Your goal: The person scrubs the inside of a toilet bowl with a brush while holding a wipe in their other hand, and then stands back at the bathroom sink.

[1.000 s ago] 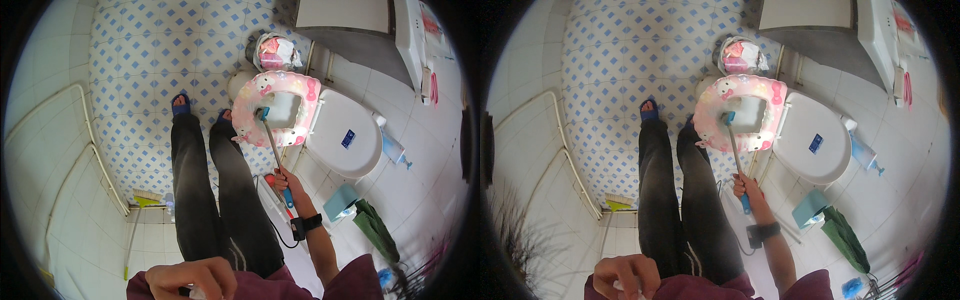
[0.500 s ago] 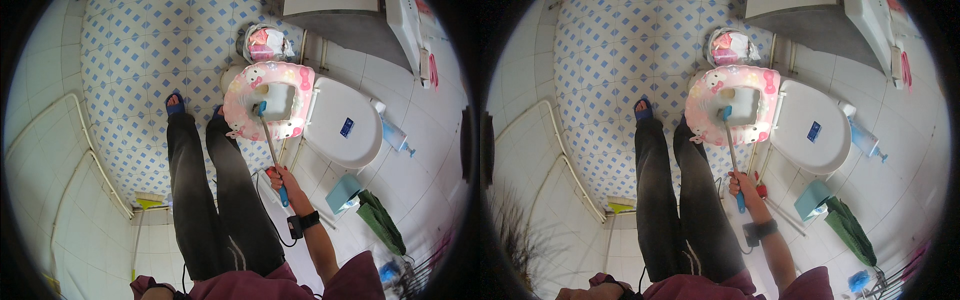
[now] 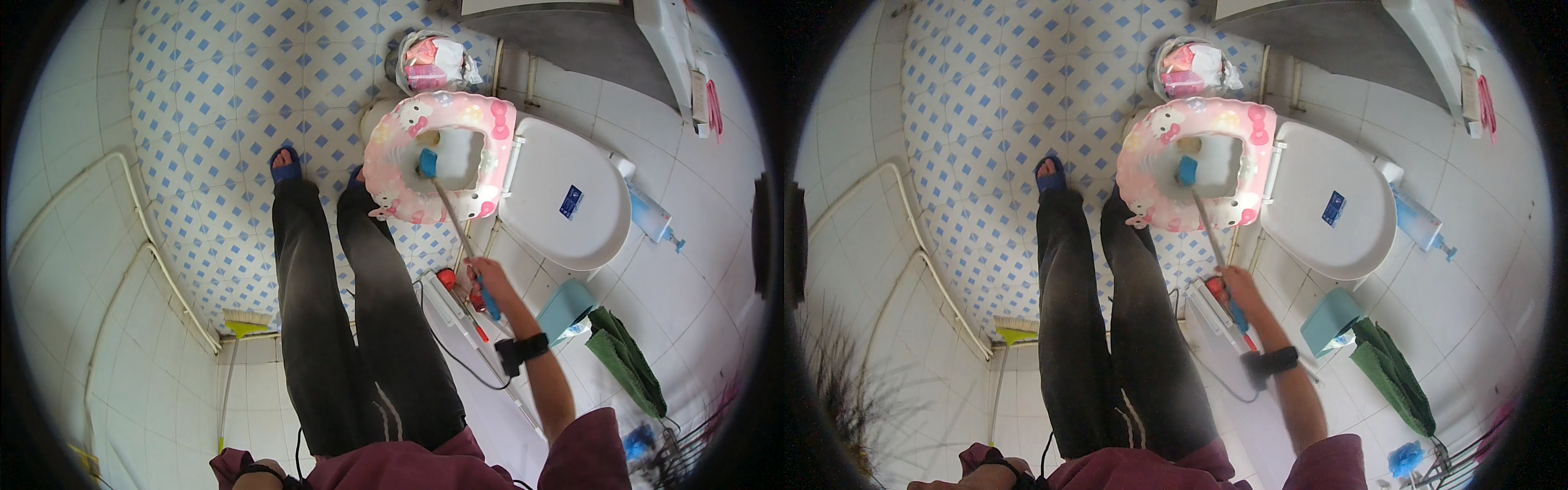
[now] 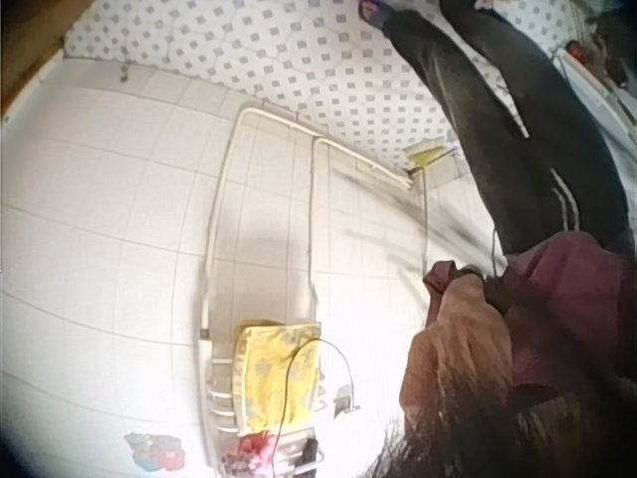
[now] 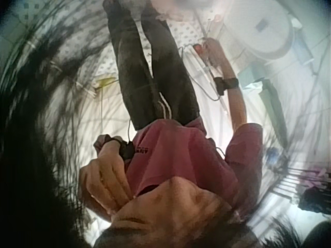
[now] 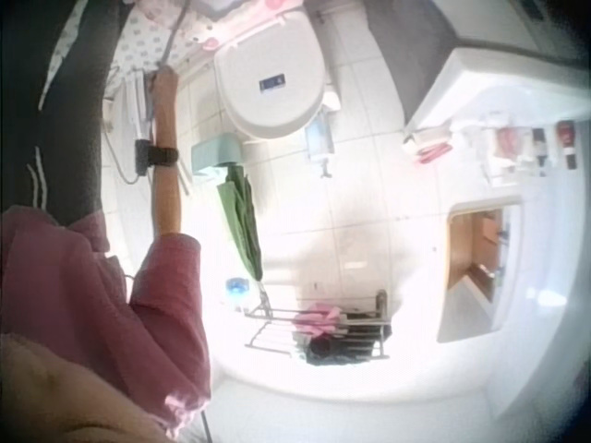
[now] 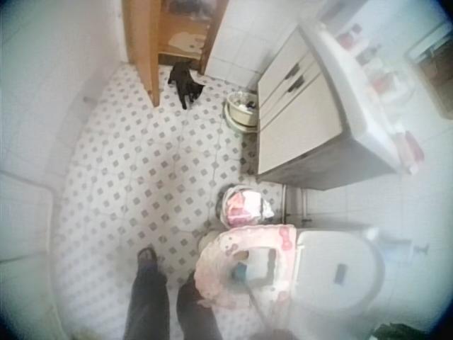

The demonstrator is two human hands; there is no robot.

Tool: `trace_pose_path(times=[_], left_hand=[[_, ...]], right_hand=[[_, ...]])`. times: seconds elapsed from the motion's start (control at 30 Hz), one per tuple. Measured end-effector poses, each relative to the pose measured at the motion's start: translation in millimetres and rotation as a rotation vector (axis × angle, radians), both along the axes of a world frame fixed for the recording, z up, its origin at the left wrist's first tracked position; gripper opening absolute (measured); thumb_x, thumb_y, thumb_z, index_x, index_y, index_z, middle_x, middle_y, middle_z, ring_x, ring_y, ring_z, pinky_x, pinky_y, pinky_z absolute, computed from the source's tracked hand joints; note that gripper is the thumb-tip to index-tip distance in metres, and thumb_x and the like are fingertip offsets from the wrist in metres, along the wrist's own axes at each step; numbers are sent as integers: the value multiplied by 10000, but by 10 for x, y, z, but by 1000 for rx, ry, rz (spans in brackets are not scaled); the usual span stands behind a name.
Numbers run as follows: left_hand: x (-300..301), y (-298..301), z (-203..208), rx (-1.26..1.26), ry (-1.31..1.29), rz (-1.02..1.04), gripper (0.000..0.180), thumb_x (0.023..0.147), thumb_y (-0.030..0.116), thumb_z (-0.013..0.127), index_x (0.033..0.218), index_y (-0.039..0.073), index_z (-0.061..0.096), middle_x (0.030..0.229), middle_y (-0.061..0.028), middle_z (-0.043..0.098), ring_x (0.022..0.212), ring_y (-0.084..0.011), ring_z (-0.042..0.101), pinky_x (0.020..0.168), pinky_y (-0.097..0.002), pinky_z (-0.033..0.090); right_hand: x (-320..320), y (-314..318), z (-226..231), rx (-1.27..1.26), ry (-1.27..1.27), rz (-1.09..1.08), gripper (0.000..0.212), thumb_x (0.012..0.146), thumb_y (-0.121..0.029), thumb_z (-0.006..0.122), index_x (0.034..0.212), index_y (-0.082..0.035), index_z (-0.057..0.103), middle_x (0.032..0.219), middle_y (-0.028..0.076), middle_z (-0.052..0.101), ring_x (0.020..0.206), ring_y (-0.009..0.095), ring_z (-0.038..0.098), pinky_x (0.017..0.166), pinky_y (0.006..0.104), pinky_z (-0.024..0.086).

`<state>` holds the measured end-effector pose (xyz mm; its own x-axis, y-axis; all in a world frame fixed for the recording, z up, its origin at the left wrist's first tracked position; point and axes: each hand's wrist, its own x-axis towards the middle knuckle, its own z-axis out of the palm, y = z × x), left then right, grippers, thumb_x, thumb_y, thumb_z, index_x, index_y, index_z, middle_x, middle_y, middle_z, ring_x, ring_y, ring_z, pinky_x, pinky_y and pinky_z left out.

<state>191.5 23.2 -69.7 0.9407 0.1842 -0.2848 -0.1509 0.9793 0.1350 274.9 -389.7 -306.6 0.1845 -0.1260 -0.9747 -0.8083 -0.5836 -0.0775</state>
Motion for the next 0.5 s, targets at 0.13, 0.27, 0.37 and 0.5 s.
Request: trace_pose_path(times=[0.13,0.27,0.37,0.5], left_hand=[[-63,21,-69,3,-61,-17,103,702,-49,645,767,27,621,891,-151,585,753,-248,602,683,-314,516],[-68,11,-137,16,-86,-26,64,721,-34,633,749,23,626,878,-149,589,727,-239,602,668,-301,511],[-54,38,-176,3,-97,-19,60,730,-32,623,744,26,631,868,-148,587,715,-234,601,651,-294,505],[-70,80,-213,-12,-66,-7,74,745,-27,601,743,38,637,861,-148,581,706,-231,598,641,-291,496]], right_hand=[[589,65,7,-141,-80,584,361,836,-176,457,1180,-77,410,647,41,511,470,81,460,384,235,395],[1142,-39,-268,-184,-269,1502,248,806,-133,417,1027,-47,488,820,228,578,694,433,544,669,498,441],[1391,466,-399,-252,-174,1657,179,784,-109,440,924,-26,514,838,214,587,782,375,572,668,464,465],[1436,842,-788,-164,-206,1785,155,757,-121,496,802,5,575,757,183,594,732,345,601,624,420,494]])
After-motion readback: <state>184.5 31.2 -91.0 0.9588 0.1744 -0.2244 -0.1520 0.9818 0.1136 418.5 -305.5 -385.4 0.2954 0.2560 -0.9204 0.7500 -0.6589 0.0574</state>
